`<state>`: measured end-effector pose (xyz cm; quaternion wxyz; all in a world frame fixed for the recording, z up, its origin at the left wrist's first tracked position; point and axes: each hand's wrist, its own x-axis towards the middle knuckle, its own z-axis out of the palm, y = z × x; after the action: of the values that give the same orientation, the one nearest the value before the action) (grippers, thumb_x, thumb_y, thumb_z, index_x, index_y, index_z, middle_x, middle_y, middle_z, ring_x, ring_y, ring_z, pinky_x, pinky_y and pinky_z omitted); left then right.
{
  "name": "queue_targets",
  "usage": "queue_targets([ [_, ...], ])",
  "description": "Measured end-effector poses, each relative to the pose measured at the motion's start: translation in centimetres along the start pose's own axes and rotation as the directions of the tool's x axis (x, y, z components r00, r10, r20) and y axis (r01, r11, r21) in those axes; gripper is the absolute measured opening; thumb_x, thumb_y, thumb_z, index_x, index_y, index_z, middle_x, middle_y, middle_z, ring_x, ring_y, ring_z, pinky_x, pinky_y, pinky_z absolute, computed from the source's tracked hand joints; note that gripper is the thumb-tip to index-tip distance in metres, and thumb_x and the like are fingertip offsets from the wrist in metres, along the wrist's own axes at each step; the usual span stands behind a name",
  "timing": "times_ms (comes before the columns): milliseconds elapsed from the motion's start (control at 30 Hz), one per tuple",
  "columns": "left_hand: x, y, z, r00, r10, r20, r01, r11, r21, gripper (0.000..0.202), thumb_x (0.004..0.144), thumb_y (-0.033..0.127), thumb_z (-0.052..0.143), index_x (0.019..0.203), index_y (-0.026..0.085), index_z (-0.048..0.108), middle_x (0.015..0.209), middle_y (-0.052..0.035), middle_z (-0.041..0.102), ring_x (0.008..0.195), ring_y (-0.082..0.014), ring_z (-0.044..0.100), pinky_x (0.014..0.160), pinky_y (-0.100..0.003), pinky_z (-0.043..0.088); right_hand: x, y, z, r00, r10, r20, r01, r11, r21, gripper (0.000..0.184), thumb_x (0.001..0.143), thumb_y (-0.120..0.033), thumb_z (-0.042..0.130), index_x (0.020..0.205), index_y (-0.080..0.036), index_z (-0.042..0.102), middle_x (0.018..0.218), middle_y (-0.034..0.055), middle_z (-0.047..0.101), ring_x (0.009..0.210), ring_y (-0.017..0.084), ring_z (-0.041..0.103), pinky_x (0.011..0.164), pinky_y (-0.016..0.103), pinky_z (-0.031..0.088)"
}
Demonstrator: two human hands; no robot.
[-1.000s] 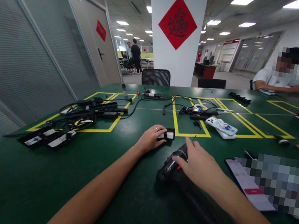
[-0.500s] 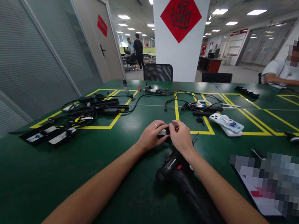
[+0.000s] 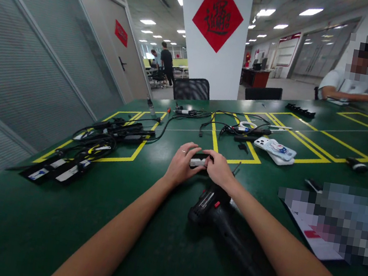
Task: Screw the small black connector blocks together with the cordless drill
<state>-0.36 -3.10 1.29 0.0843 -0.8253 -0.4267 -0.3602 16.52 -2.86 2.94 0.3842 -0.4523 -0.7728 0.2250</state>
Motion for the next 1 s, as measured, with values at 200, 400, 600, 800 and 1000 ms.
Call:
queue_targets([
  [200, -0.6, -2.2, 0.6, 0.972, -0.083, 0.220, 0.106, 0.990, -0.096, 0.027, 0.079, 0.022, 0.055, 0.106, 0.022, 0.056, 0.109, -0.0064, 0.055, 0.102, -0.0205, 0.053, 0.090, -0.037, 0.045, -0.4, -0.4, -0.2, 0.999, 0.022, 0.026, -0.017, 0.988, -0.156, 0.022, 0.090, -0.029, 0.053, 0.107, -0.016, 0.059, 0.106, 0.0054, 0.062, 0.088, 0.018, 0.062, 0.077, 0.038, 0.051],
  [400, -0.5, -2.3, 0.7, 0.979, -0.112, 0.168, 0.150, 0.960, -0.235, 0.022, 0.081, 0.023, 0.053, 0.103, 0.019, 0.056, 0.107, -0.0068, 0.054, 0.099, -0.0184, 0.053, 0.089, -0.033, 0.043, -0.7, -1.2, -0.1, 0.998, 0.010, 0.059, 0.010, 0.940, -0.340, 0.029, 0.089, -0.029, 0.055, 0.115, -0.017, 0.055, 0.113, 0.0070, 0.059, 0.095, 0.021, 0.060, 0.081, 0.041, 0.050],
  [600, -0.1, -1.4, 0.7, 0.964, -0.236, 0.120, 0.262, 0.915, -0.307, 0.022, 0.084, 0.036, 0.050, 0.093, 0.016, 0.057, 0.093, -0.0050, 0.057, 0.085, -0.0159, 0.054, 0.077, -0.028, 0.044, 0.0, -0.7, -0.3, 0.998, 0.023, 0.057, 0.006, 0.892, -0.453, 0.025, 0.089, -0.028, 0.054, 0.111, -0.017, 0.057, 0.112, 0.0066, 0.060, 0.095, 0.020, 0.060, 0.081, 0.041, 0.050],
  [800, 0.3, -1.3, -0.4, 0.936, -0.229, 0.269, 0.294, 0.927, -0.234, 0.037, 0.071, 0.041, 0.066, 0.097, 0.017, 0.057, 0.093, -0.0043, 0.060, 0.084, -0.0186, 0.056, 0.074, -0.029, 0.046, -0.8, -1.1, -1.3, 1.000, -0.027, 0.015, 0.031, 0.894, -0.446, 0.024, 0.089, -0.028, 0.055, 0.110, -0.016, 0.057, 0.110, 0.0061, 0.060, 0.094, 0.020, 0.061, 0.080, 0.040, 0.050],
  [1000, 1.0, -0.6, -3.9, 0.804, -0.468, 0.366, 0.473, 0.877, 0.084, 0.036, 0.077, 0.039, 0.063, 0.103, 0.015, 0.058, 0.103, -0.0082, 0.060, 0.093, -0.0207, 0.058, 0.080, -0.033, 0.049, -2.1, -1.2, -1.7, 0.988, -0.002, -0.152, -0.060, 0.914, -0.400, 0.027, 0.090, -0.028, 0.053, 0.114, -0.017, 0.055, 0.112, 0.0066, 0.060, 0.095, 0.020, 0.060, 0.080, 0.040, 0.050],
])
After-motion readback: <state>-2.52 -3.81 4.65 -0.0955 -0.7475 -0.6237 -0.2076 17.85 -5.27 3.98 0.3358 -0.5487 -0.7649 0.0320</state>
